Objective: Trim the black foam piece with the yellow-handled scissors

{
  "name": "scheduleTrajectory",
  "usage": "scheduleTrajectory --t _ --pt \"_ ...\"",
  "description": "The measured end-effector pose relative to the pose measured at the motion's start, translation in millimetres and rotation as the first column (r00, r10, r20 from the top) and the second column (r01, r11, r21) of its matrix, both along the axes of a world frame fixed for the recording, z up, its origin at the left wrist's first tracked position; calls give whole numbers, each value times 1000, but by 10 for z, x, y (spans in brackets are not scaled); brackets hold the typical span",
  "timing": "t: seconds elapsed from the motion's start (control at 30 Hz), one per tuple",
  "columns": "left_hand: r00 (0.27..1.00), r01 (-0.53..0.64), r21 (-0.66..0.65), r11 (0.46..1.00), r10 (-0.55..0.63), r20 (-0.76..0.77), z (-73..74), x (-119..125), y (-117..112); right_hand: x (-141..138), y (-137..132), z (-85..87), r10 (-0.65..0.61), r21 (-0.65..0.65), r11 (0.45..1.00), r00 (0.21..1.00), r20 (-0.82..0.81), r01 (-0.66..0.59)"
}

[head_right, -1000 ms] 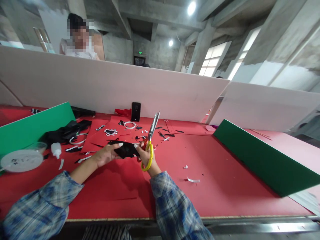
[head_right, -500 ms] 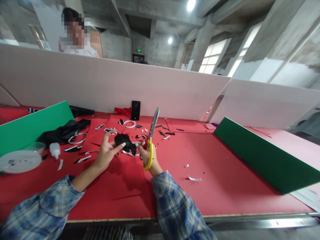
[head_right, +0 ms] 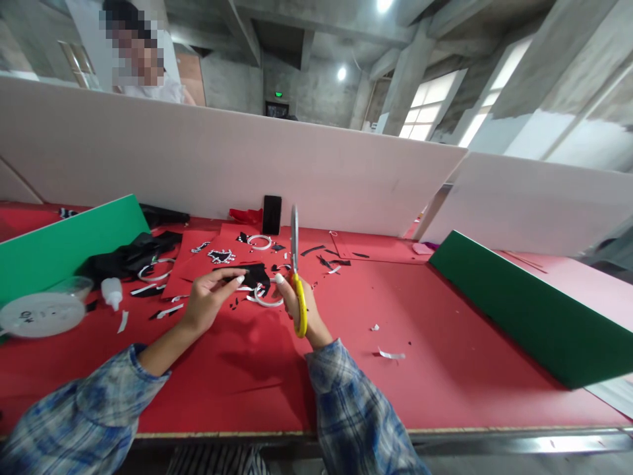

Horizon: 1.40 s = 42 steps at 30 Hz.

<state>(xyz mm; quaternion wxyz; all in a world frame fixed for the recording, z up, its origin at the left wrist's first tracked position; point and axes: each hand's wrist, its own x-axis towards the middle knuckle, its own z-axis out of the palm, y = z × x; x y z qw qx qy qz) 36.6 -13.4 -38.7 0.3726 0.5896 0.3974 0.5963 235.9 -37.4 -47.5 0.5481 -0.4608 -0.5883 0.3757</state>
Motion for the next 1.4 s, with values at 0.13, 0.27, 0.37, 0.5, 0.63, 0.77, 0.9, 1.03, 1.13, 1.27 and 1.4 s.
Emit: scheduleTrajectory --t 0.13,0.27,0.37,0.5,0.63,0.77,0.9,1.03,1.13,1.27,1.4 --pt "979 -167 77 983 156 128 74 -64 61 -25 -88 89 167 50 984 980 108 -173" --pt "929 -275 126 953 230 289 140 -132 159 -24 -80 1 308 21 947 927 212 -320" --pt "892 -297 133 946 224 393 182 -186 219 0 -70 -90 368 -17 927 897 244 -376" --pt "864 -324 96 941 253 434 223 -255 258 12 -111 -75 413 -18 904 863 290 -427" --pt "859 -312 56 948 257 443 253 -264 240 -34 -194 17 456 -50 884 832 316 -465" --pt "880 -266 59 962 217 422 259 -198 170 -115 -289 75 431 -28 897 860 274 -441" --pt "889 -224 73 972 173 424 238 -148 110 -169 -335 95 429 -28 899 869 246 -436" --pt "905 -222 90 971 171 390 218 -136 84 -194 -328 79 447 -31 892 871 202 -451" --pt "914 -232 107 967 179 364 218 -119 59 -198 -306 34 442 -30 895 877 190 -445" --pt "922 -225 99 969 179 343 232 -91 16 -192 -272 -45 448 -43 893 875 183 -448" --pt "917 -235 96 967 188 352 235 -86 5 -203 -277 -53 443 -47 896 878 179 -442"
